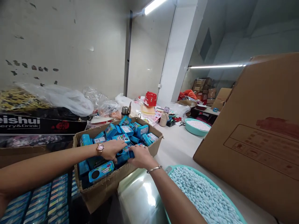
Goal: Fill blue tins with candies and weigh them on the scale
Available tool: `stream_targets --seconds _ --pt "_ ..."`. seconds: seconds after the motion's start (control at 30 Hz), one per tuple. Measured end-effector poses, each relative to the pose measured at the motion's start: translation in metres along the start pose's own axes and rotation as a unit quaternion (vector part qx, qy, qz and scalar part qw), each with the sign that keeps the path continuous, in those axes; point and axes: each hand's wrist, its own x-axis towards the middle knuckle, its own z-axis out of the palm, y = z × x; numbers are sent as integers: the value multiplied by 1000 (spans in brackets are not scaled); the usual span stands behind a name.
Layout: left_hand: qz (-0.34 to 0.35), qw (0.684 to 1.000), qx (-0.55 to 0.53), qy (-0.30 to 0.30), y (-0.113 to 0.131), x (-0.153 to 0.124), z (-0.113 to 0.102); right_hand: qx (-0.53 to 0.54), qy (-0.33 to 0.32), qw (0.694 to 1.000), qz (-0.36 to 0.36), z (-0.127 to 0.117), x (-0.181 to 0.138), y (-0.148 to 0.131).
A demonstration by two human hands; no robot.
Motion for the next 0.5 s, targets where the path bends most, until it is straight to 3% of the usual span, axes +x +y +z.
stream_targets --seconds 0.17,0.23,0.3,0.37,0.5 --pt "-11 998 -42 39 -10 -6 -1 48 22 998 -43 -11 1 8" --pt "-35 993 -68 86 -16 -12 -10 137 77 987 -43 -22 -8 16" --pt "-67 983 -88 147 -16 -22 -26 274 144 951 -25 -33 -23 27" --pt "-83 963 -134 219 -4 -33 -46 452 204 868 8 -41 -46 39" --pt "-16 878 -341 334 66 -54 -75 750 274 598 70 -36 -118 49"
